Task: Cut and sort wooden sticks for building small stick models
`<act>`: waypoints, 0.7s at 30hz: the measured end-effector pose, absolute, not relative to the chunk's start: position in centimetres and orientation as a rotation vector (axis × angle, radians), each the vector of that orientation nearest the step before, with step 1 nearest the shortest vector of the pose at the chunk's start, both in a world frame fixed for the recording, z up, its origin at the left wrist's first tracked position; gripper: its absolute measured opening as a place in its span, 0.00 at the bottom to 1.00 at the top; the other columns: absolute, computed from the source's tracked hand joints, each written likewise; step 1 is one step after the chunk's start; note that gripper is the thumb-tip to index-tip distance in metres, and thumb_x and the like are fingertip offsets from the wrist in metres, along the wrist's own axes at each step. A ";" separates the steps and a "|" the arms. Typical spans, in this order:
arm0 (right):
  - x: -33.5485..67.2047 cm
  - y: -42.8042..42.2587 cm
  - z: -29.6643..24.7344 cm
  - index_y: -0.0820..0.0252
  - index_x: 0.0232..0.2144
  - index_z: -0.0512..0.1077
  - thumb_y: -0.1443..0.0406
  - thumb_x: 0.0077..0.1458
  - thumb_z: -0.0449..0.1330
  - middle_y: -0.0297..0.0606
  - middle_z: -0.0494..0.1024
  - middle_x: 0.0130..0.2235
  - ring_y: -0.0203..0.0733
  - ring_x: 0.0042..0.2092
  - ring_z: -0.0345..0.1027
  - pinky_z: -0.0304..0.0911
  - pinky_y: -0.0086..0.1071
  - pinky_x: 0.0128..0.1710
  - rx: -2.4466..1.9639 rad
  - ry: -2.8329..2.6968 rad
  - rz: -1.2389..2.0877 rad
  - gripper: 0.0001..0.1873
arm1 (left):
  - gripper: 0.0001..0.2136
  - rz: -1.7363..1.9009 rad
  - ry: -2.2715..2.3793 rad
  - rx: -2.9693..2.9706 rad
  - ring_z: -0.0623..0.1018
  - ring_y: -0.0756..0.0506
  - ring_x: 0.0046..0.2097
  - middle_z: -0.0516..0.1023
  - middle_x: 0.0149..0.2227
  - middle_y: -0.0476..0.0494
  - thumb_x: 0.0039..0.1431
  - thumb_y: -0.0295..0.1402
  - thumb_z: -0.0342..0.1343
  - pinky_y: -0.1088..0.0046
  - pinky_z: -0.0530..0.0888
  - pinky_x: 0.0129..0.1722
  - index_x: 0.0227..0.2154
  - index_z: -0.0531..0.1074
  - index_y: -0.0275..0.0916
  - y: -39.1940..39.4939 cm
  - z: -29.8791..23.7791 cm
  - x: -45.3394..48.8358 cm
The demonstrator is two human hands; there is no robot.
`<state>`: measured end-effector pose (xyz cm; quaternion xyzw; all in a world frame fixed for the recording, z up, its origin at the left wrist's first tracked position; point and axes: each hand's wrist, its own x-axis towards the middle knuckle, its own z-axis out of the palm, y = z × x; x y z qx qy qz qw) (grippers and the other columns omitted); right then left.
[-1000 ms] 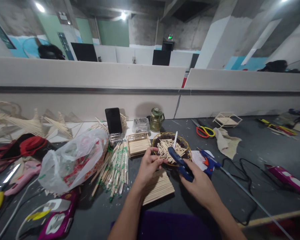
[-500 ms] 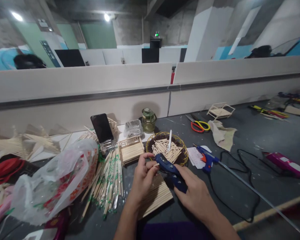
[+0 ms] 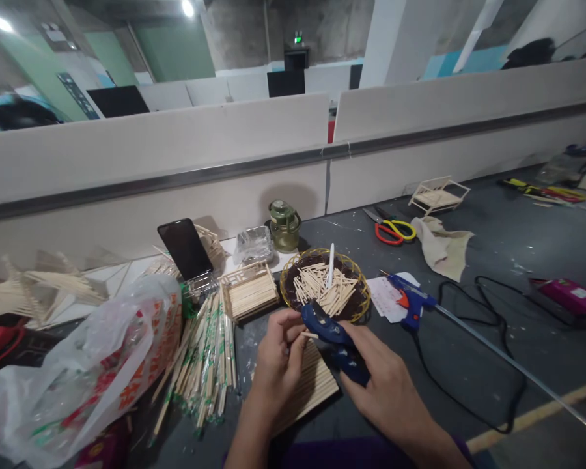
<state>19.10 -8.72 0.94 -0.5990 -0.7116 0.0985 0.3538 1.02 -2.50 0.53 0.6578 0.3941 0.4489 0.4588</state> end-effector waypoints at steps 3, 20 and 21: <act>19.2 -8.6 0.3 0.55 0.57 0.60 0.72 0.50 0.55 0.45 0.74 0.51 0.49 0.51 0.71 0.70 0.40 0.48 -1.547 -1.825 0.280 0.31 | 0.11 1.089 0.971 1.618 0.79 0.47 0.44 0.77 0.44 0.42 0.63 0.29 0.50 0.73 0.72 0.43 0.48 0.63 0.44 -2.5 0.7 1.2; 19.5 -8.4 -3.3 0.57 0.52 0.64 0.65 0.56 0.56 0.44 0.77 0.48 0.48 0.48 0.73 0.69 0.37 0.47 -1.593 -1.753 0.506 0.20 | 0.14 0.857 1.083 1.702 0.80 0.46 0.42 0.80 0.39 0.43 0.63 0.30 0.50 0.73 0.70 0.42 0.51 0.61 0.44 -2.0 0.4 1.8; 19.5 -8.2 -3.3 0.57 0.51 0.65 0.64 0.57 0.56 0.44 0.78 0.46 0.48 0.47 0.74 0.69 0.37 0.46 -1.610 -1.761 0.516 0.19 | 0.14 0.845 1.098 1.704 0.79 0.46 0.40 0.80 0.37 0.43 0.63 0.31 0.51 0.73 0.70 0.40 0.51 0.60 0.43 -1.8 0.4 1.9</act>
